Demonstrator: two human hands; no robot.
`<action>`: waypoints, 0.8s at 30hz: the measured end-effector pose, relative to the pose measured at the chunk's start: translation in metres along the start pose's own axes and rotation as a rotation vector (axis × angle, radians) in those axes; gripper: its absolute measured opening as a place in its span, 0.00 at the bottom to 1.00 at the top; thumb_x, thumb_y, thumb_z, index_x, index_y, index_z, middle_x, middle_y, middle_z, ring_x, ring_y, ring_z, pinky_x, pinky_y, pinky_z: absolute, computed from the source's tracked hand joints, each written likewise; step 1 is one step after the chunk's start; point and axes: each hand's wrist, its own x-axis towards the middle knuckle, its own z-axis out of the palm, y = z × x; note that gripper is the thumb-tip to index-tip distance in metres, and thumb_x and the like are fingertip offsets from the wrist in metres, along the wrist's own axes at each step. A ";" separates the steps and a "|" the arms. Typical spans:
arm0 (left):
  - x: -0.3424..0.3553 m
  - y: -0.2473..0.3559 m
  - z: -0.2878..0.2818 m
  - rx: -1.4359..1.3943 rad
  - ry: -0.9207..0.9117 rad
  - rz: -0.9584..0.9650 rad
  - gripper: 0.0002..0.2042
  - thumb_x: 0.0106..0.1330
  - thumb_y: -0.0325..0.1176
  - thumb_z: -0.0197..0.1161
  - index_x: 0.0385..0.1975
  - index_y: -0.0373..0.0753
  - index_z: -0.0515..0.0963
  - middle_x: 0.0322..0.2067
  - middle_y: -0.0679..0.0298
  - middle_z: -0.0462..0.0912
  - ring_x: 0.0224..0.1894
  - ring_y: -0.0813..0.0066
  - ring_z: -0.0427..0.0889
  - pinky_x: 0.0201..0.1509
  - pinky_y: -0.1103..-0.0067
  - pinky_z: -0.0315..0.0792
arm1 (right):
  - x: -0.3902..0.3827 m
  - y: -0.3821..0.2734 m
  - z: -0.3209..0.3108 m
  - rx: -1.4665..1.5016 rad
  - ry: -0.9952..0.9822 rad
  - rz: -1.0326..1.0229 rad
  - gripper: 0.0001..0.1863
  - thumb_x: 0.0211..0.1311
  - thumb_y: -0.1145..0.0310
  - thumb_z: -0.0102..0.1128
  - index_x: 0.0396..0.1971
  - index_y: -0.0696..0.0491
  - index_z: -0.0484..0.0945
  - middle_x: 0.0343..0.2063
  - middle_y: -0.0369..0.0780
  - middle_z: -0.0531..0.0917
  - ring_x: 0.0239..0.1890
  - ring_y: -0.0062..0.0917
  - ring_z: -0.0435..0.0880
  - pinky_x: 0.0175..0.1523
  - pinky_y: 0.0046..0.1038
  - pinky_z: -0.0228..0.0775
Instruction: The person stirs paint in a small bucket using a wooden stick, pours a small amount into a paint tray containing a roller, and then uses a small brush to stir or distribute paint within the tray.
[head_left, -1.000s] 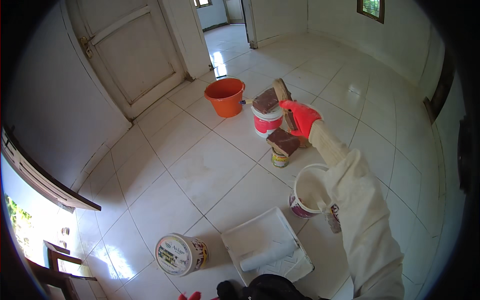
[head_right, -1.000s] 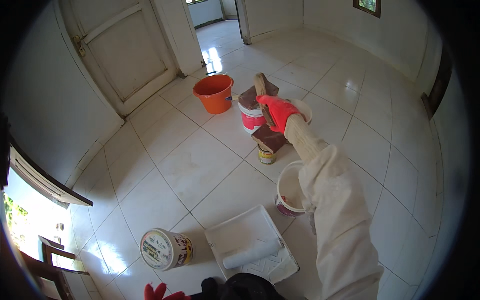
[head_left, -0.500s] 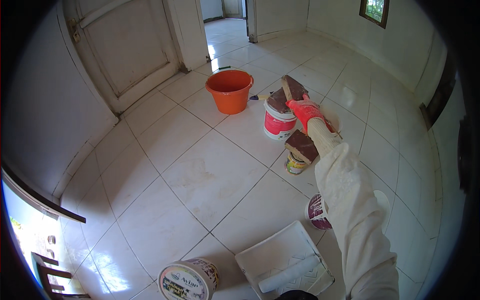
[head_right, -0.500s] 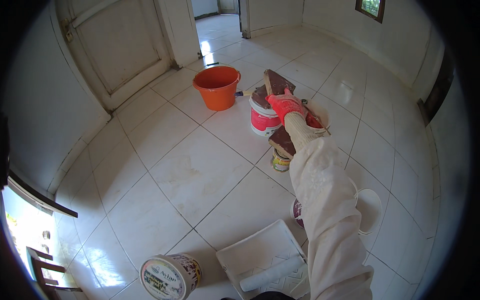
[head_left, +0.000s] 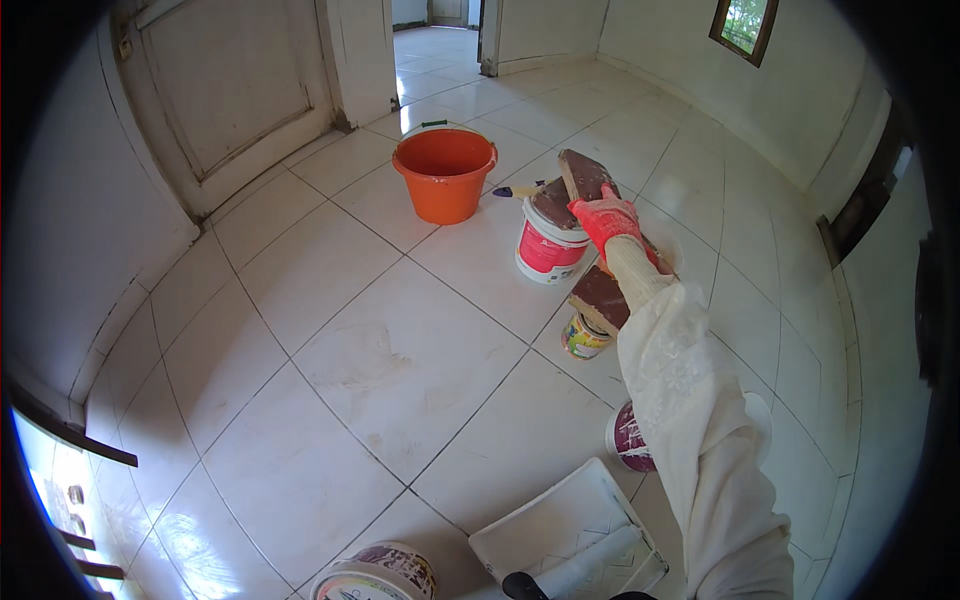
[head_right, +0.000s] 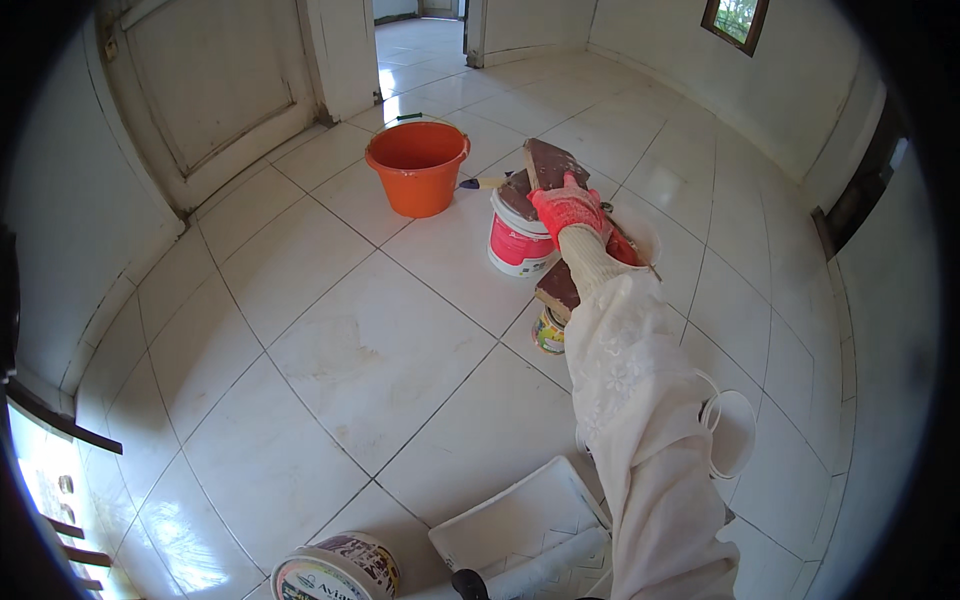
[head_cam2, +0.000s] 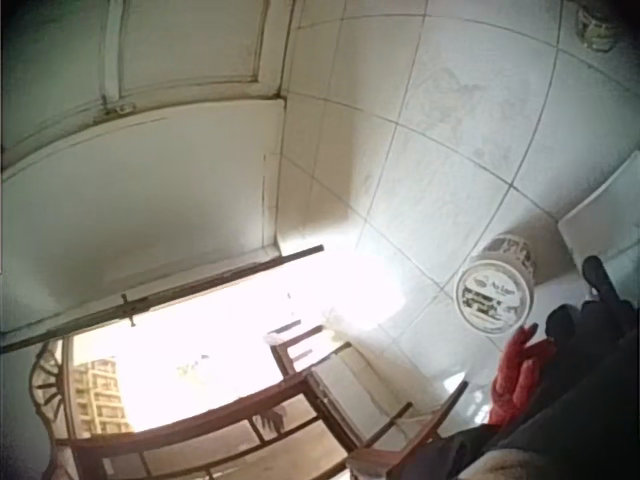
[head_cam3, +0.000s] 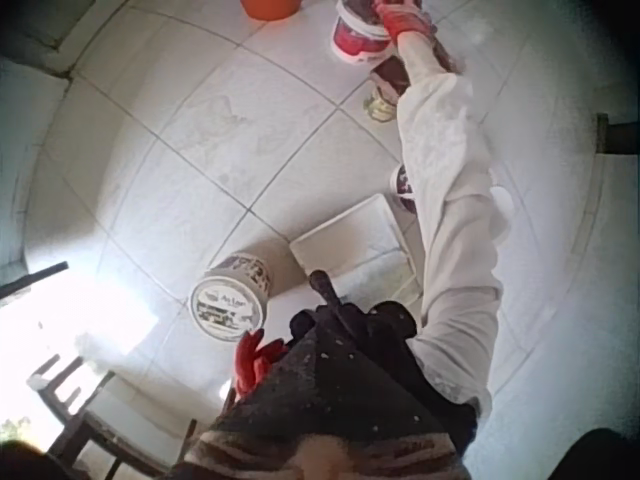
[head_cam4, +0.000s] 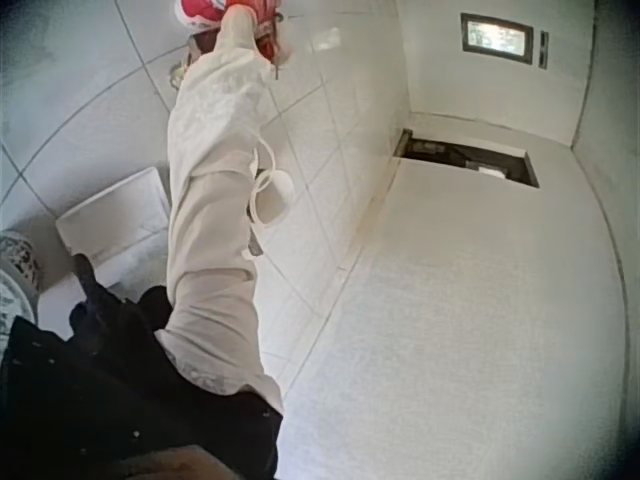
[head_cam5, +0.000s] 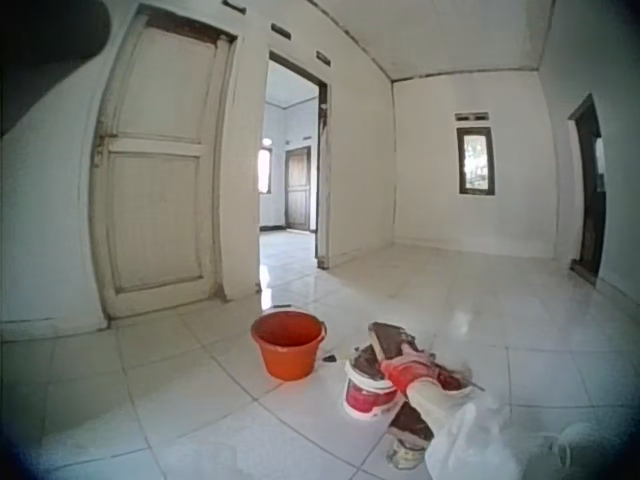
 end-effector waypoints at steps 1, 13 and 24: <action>0.004 -0.002 -0.003 0.015 -0.006 -0.038 0.28 0.70 0.42 0.47 0.65 0.36 0.49 0.57 0.47 0.65 0.45 0.58 0.79 0.48 0.66 0.75 | 0.003 0.005 0.001 -0.003 0.026 0.028 0.45 0.47 0.44 0.59 0.66 0.43 0.56 0.64 0.45 0.61 0.67 0.38 0.55 0.67 0.36 0.52; 0.015 0.009 -0.003 0.066 0.047 -0.045 0.23 0.71 0.39 0.45 0.62 0.36 0.55 0.44 0.48 0.77 0.37 0.68 0.80 0.44 0.73 0.75 | 0.026 0.003 0.047 -0.119 -0.098 0.037 0.50 0.43 0.30 0.51 0.67 0.39 0.52 0.67 0.44 0.52 0.70 0.36 0.45 0.69 0.39 0.42; -0.008 0.005 0.016 0.177 0.083 0.068 0.24 0.71 0.41 0.44 0.62 0.34 0.56 0.41 0.50 0.79 0.36 0.73 0.78 0.42 0.78 0.73 | 0.021 0.024 0.046 0.119 -0.079 0.091 0.55 0.39 0.30 0.55 0.68 0.38 0.48 0.68 0.51 0.40 0.70 0.46 0.41 0.69 0.44 0.44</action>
